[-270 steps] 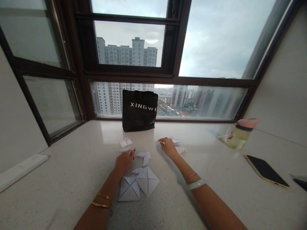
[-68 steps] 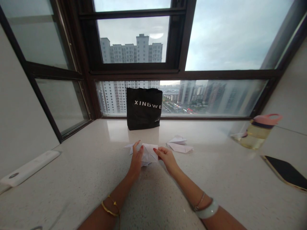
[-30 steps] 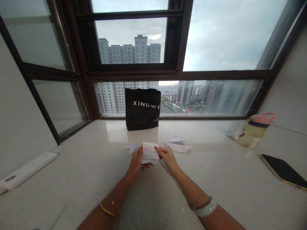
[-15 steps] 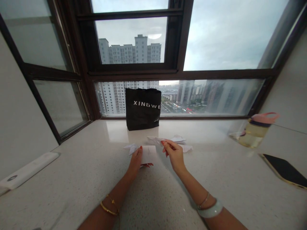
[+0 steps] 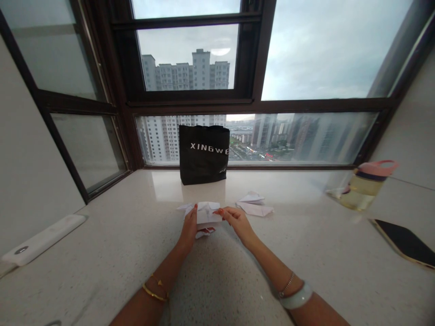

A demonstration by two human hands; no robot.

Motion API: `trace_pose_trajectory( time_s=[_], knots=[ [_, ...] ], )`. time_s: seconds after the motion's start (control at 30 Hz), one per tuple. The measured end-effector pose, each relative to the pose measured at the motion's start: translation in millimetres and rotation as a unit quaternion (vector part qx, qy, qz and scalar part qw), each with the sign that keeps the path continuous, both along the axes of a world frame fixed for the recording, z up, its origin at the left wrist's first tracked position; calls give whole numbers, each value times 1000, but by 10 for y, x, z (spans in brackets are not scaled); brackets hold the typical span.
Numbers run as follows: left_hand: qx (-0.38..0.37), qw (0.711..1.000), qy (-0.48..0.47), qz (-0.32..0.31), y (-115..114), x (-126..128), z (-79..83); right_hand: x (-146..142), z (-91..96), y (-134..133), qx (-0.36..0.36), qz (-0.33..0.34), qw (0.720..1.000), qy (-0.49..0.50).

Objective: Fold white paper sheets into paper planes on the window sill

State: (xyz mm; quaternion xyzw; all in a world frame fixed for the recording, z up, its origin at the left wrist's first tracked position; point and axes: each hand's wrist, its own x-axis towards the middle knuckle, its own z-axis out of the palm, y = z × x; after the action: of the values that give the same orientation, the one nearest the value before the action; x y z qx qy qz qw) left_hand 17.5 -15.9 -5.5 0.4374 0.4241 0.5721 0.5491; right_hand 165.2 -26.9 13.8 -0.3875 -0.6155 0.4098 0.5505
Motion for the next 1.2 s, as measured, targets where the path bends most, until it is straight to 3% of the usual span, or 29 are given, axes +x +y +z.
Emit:
trace_pose_trajectory(
  time_s=[0.2, 0.43, 0.63, 0.9, 1.2],
  knots=[
    [-8, 1000, -12, -25, -1, 6, 7, 8, -78, 61, -9, 28, 1000, -10],
    [2, 1000, -8, 6, 7, 0, -11, 57, -134, 90, 24, 33, 999, -35],
    [15, 1000, 7, -5, -4, -3, 1, 76, -182, 140, 36, 28, 996, -70],
    [29, 998, 32, 38, -11, -35, -5, 25, -141, 84, 7, 28, 999, -13],
    [7, 996, 33, 77, 8, -39, 3, 118, -41, 120, 38, 8, 998, 49]
  ],
)
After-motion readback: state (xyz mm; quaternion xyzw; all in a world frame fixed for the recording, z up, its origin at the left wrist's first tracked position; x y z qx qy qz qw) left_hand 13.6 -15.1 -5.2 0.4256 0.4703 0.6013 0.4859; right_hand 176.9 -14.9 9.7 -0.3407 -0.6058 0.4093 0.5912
